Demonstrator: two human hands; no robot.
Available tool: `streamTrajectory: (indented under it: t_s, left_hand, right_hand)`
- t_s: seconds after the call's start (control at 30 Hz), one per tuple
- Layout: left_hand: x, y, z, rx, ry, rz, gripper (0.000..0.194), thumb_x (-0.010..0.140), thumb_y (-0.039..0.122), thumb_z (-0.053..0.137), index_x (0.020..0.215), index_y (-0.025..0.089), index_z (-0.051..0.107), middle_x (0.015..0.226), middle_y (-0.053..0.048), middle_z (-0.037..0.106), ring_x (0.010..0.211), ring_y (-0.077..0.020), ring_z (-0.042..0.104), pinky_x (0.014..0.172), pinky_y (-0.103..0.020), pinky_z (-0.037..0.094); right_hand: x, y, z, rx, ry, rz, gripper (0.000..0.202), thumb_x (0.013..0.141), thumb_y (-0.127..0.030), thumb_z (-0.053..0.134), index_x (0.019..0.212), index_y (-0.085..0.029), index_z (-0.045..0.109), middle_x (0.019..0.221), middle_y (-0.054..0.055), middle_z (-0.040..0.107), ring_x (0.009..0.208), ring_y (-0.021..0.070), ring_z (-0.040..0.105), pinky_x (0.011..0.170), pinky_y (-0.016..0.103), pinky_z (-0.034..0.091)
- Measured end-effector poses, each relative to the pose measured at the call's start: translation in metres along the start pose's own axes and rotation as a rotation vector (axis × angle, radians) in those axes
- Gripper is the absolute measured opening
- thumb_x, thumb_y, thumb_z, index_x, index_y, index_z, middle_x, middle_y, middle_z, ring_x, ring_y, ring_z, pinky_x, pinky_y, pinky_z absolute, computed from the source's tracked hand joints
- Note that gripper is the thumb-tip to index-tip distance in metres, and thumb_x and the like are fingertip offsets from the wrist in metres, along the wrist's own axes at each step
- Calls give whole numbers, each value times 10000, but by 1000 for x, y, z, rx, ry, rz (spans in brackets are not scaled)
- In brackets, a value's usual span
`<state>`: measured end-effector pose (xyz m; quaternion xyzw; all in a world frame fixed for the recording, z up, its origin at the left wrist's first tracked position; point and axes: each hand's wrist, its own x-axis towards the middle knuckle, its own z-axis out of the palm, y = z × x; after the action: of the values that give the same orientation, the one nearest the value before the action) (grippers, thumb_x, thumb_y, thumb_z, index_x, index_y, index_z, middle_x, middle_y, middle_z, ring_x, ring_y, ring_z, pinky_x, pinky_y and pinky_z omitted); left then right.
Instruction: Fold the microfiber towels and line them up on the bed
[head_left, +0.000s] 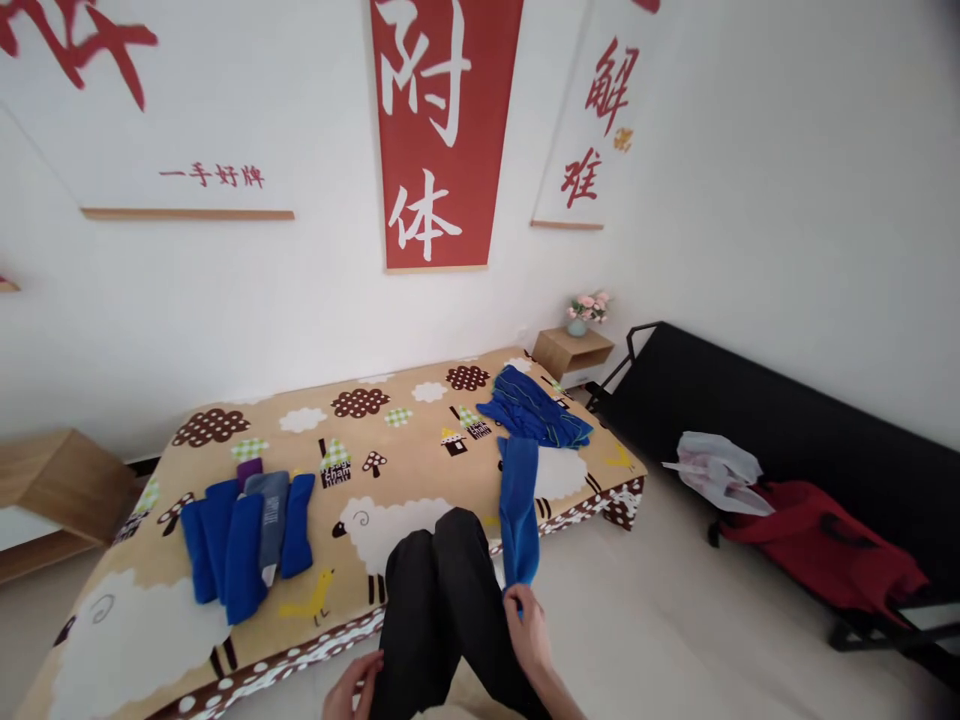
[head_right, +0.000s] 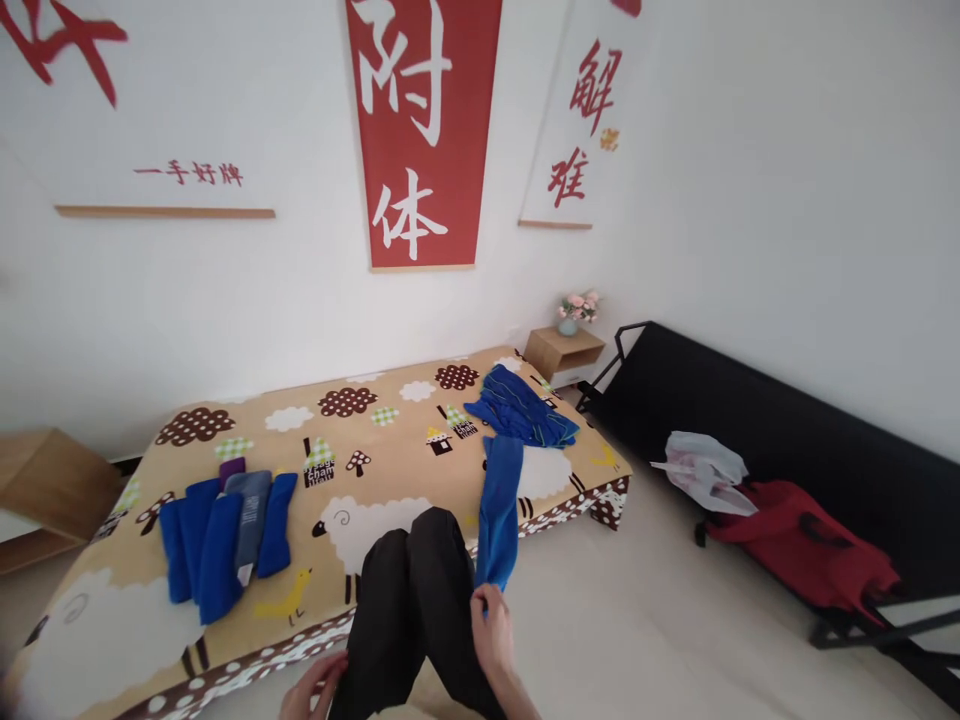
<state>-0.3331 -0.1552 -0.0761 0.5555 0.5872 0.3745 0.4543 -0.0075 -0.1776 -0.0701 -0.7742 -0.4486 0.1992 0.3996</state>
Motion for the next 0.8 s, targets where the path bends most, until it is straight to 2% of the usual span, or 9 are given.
streamTrajectory:
  t_s: [0.1, 0.17, 0.27, 0.4, 0.47, 0.57, 0.63, 0.7, 0.8]
  left_hand:
    - [3, 22, 10, 21, -101, 112, 303, 720, 544, 681, 996, 502, 798, 977, -16, 797, 923, -336, 765, 797, -468, 655]
    - [-1, 34, 24, 25, -181, 148, 390, 792, 544, 660, 1134, 401, 783, 1059, -65, 788, 941, -293, 760, 828, -421, 651]
    - [-11, 40, 53, 2, -254, 143, 533, 830, 530, 653, 1286, 261, 711, 1233, -134, 737, 1036, -267, 732, 868, -377, 634]
    - [-19, 41, 91, -114, -238, 20, 692, 768, 492, 705, 1392, 210, 609, 1410, -163, 634, 1194, -287, 675, 907, -369, 616]
    - [-18, 50, 104, -151, -315, -29, 712, 745, 463, 722, 1390, 187, 597, 1395, -166, 641, 1211, -298, 666, 920, -372, 609]
    - [-9, 71, 114, -137, -416, -1, 490, 795, 417, 665, 1213, 162, 683, 1186, -144, 737, 1072, -293, 714, 889, -376, 603]
    - [-3, 79, 118, -111, -393, 17, 350, 821, 403, 620, 1049, 158, 723, 985, -116, 766, 916, -282, 732, 832, -376, 599]
    - [1, 79, 119, -124, -330, -12, 349, 792, 432, 644, 984, 155, 738, 879, -102, 764, 835, -287, 730, 796, -385, 598]
    - [0, 66, 120, -241, -210, -119, 480, 688, 498, 754, 1008, 141, 762, 945, -126, 780, 907, -322, 739, 843, -412, 604]
  right_hand:
    - [-14, -39, 10, 76, -99, -131, 252, 888, -265, 395, 693, -303, 551, 763, 47, 628, 739, 265, 664, 717, 392, 528]
    - [-22, -57, 17, 121, -149, -213, 253, 898, -224, 400, 715, -268, 570, 781, 44, 622, 740, 234, 643, 715, 357, 496]
    - [-28, -70, 20, 212, -209, -275, 230, 891, -172, 406, 741, -219, 573, 786, 32, 602, 713, 175, 598, 685, 289, 438]
    - [-29, -75, 11, 353, -283, -277, 217, 901, -141, 409, 769, -203, 570, 820, 24, 587, 757, 150, 583, 718, 253, 430]
    - [-30, -75, 5, 393, -328, -272, 215, 894, -119, 423, 776, -202, 583, 847, 26, 588, 792, 150, 593, 751, 255, 440]
    - [-30, -74, -2, 405, -404, -247, 218, 871, -92, 467, 759, -198, 622, 871, 29, 596, 830, 156, 617, 777, 263, 455]
    - [-28, -72, -5, 403, -433, -229, 222, 884, -106, 496, 769, -199, 661, 875, 33, 613, 840, 164, 632, 788, 274, 473]
    - [-26, -71, -6, 392, -441, -219, 203, 903, -134, 525, 841, -205, 705, 896, 40, 652, 858, 177, 651, 808, 292, 497]
    - [-25, -67, -3, 356, -473, -237, 228, 877, -128, 579, 1021, -221, 729, 1006, 52, 718, 928, 198, 684, 869, 324, 530]
